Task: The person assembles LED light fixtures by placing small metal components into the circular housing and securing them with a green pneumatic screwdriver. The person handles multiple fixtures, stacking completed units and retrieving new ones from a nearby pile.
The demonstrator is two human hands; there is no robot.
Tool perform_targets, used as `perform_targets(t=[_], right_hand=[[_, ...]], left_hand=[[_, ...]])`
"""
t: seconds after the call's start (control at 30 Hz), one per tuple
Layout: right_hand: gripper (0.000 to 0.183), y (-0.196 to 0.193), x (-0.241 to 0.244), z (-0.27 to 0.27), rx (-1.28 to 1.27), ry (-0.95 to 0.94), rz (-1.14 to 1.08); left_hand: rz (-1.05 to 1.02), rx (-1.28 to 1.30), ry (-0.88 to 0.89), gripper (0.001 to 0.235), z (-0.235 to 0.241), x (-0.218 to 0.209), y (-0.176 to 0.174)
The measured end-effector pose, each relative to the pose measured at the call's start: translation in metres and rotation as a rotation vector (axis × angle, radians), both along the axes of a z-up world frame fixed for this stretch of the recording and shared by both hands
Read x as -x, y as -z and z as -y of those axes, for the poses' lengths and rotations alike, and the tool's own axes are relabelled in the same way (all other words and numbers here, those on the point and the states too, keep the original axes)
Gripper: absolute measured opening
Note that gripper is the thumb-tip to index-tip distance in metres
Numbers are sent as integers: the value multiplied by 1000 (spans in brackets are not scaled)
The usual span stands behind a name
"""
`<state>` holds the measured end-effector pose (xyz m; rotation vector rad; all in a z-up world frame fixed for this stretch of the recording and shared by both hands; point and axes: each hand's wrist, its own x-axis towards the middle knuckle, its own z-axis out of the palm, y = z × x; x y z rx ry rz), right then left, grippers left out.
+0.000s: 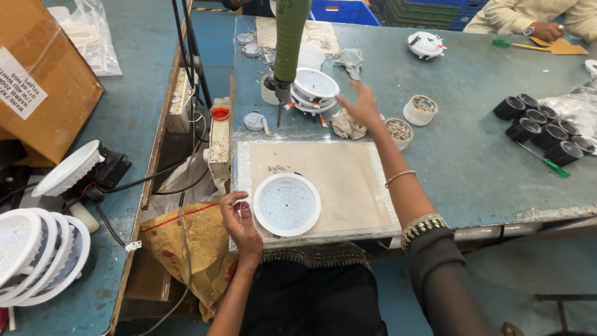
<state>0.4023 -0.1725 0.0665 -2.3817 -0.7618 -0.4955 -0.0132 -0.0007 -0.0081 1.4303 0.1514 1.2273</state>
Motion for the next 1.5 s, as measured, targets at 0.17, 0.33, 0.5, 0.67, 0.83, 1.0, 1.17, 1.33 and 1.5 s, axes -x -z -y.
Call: perform_targets(t=[0.17,0.33,0.5,0.67,0.83,1.0,1.17,1.33,1.5], right_hand=[[48,88,-11,16,108,-30,41],[28,18,32,37,-276,-226,382],[36,-72,179,81,-436,-305,205],[38,-85,311,102,-450,-223,-63],[34,-54,368,83,-586,-86,-465],[37,-26,405,55,-422,-454,-81],[55,-17,407,56,-494,-343,-172],[34,-5,403,80,-697,-235,-378],[25,10,385,104,-1006,-502,-633]], left_hand=[[-92,-110,-6,62,-1,5,-8],[124,130,246,76,-2,13,-18],[376,763,854,88,13,37,-50],[462,1106,1240,90,51,47,-73],[363,1082,1298,85,81,38,-62],[108,1253,1136,56,114,18,-34],[-2,923,900,37,132,15,-22],[-289,553,611,21,133,20,-30],[-287,487,760,16,128,24,-40]])
